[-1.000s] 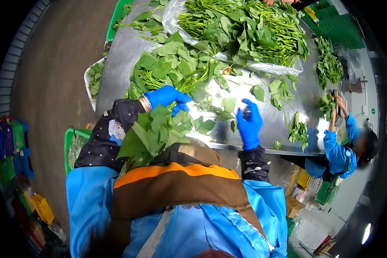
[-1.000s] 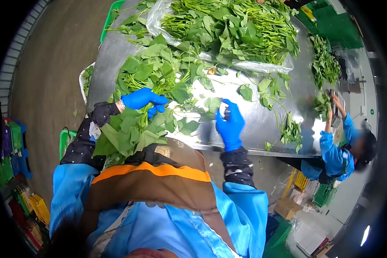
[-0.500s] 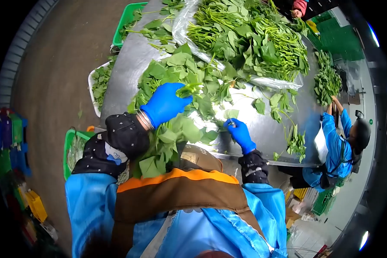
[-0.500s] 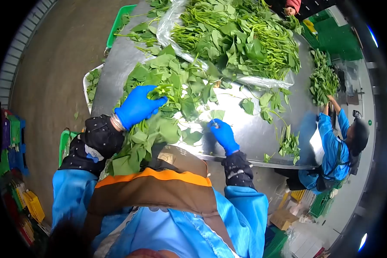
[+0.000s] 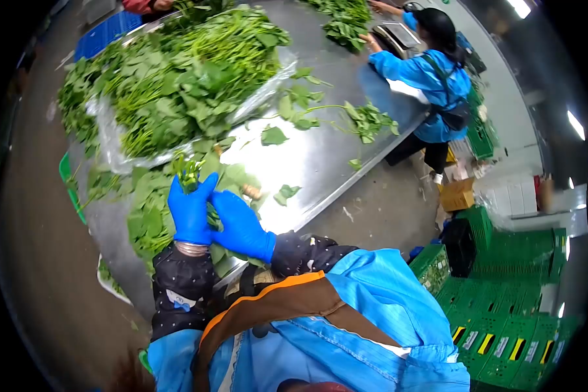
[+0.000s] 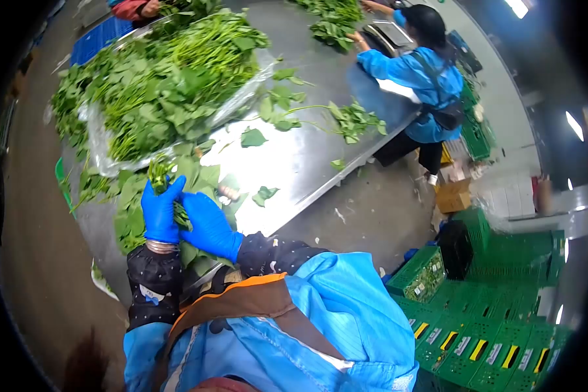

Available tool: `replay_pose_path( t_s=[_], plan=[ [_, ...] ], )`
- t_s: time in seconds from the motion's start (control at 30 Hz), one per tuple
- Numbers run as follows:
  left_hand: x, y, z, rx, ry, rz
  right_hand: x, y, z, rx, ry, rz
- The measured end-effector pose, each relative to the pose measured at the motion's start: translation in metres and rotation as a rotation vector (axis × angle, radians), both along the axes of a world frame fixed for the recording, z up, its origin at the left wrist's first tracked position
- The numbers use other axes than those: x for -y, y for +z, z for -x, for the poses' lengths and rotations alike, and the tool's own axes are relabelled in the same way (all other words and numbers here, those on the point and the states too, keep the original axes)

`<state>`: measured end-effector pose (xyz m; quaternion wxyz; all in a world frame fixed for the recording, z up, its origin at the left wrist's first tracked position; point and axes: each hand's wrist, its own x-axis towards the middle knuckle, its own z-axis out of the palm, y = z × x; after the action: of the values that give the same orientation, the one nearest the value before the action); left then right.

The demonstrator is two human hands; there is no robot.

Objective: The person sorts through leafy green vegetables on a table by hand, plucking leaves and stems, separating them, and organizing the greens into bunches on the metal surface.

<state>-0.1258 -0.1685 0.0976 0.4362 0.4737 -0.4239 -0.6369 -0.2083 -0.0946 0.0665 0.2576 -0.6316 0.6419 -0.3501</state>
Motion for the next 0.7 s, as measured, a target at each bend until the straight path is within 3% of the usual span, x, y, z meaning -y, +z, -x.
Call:
replay_pose_path(
  t_s=[0.07, 0.17, 0.2, 0.23, 0.27, 0.3, 0.37, 0.43, 0.5, 0.57, 0.63, 0.7],
  plan=[
    [-0.004, -0.003, 0.022, -0.101, -0.109, -0.087, -0.003, -0.002, 0.027, 0.016, -0.058, -0.191],
    [-0.006, 0.009, 0.061, -0.189, -0.309, -0.064, -0.008, -0.009, 0.075, 0.288, -0.162, -0.198],
    [-0.004, 0.015, 0.079, -0.23, -0.358, -0.041, -0.004, -0.005, 0.1, 0.436, -0.076, -0.056],
    [-0.002, 0.019, 0.097, -0.275, -0.405, -0.017, -0.002, -0.002, 0.126, 0.578, -0.071, -0.092],
    [0.001, 0.02, 0.113, -0.24, -0.437, -0.016, 0.0, -0.001, 0.156, 0.714, -0.063, -0.124],
    [0.001, 0.006, 0.132, -0.042, -0.306, 0.053, 0.004, 0.006, 0.189, 0.85, -0.052, -0.159],
    [0.002, 0.005, 0.165, -0.045, -0.242, 0.069, 0.014, 0.012, 0.27, 0.856, -0.151, -0.219],
    [0.006, -0.002, 0.188, -0.13, -0.292, -0.082, 0.027, 0.016, 0.357, 0.81, -0.194, -0.16],
    [0.01, -0.002, 0.202, -0.095, -0.473, -0.246, 0.045, -0.019, 0.457, 0.255, -0.103, 0.094],
    [0.005, -0.005, 0.212, -0.063, -0.445, -0.318, 0.077, -0.064, 0.555, 0.926, -0.291, 0.043],
    [-0.001, -0.017, 0.21, 0.016, -0.296, -0.328, 0.089, -0.023, 0.595, 1.279, -0.247, -0.032],
    [-0.004, -0.025, 0.197, 0.014, -0.151, -0.447, 0.118, -0.029, 0.65, 1.167, -0.373, 0.052]
  ],
)
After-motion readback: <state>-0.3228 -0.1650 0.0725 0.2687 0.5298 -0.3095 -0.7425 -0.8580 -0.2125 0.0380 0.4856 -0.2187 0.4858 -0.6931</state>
